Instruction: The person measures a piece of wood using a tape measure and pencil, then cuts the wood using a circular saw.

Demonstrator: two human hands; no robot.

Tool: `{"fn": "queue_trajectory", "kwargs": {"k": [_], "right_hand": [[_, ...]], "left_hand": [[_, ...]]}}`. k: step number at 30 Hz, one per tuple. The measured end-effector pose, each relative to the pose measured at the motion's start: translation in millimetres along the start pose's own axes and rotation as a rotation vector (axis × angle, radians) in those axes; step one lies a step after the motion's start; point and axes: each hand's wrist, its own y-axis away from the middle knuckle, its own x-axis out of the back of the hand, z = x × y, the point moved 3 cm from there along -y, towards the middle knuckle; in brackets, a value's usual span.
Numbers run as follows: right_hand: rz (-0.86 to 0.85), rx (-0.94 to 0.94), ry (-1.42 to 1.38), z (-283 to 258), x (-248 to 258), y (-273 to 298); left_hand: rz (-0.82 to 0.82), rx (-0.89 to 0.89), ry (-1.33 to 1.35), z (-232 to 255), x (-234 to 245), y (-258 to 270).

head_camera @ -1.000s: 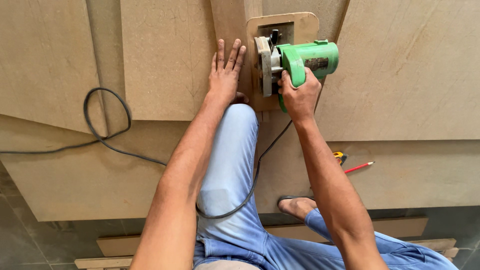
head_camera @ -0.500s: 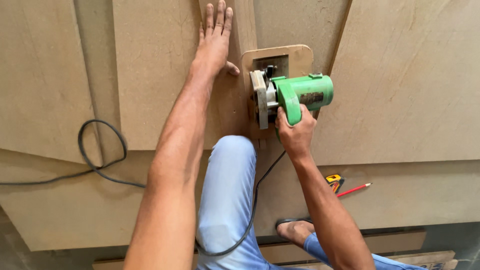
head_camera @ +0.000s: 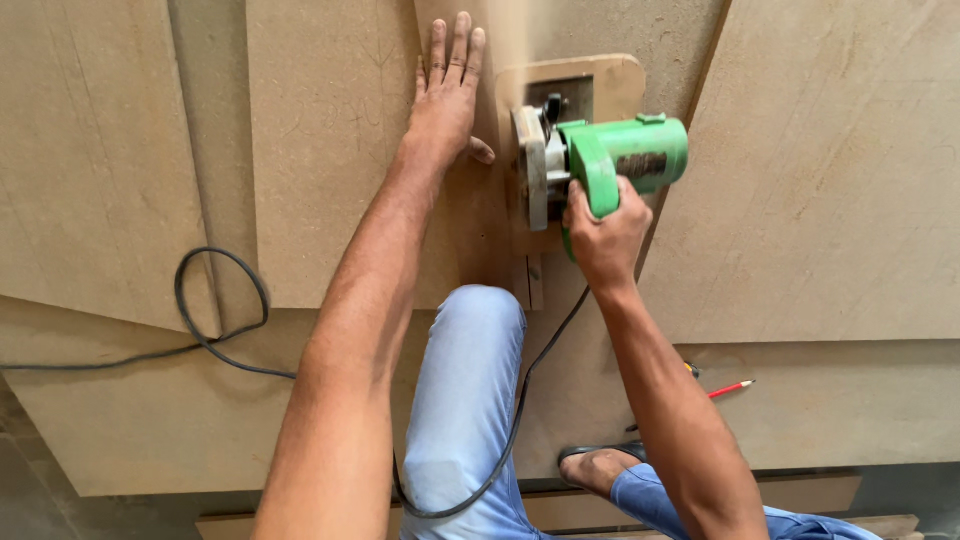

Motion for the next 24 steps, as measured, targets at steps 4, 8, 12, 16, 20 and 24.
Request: {"fn": "queue_trajectory", "kwargs": {"k": [4,8,12,16,20,24], "right_hand": [[0.011,0.032,0.015,-4,-6,-30],[0.017,0.028,-0.03,-15,-13,-59],[0.028,0.101,-0.045,-26,-19,-85],[0.035,0.132,-0.051,-35,-23,-105],[0.027,0.134,-0.038,-45,-20,-107],[-0.033,0.092,-0.018,-41,-18,-107]], "left_hand": [[-0.002,0.003,-0.005,-2,-5,-3],[0.015,0.009,-0.003,-2,-6,-4],[0.034,0.001,-0.013,2,-3,-1],[0.024,0.01,-0.017,4,0,2],[0.02,0.01,-0.023,5,3,2],[-0.027,0.034,-0.042,7,4,0]]}}
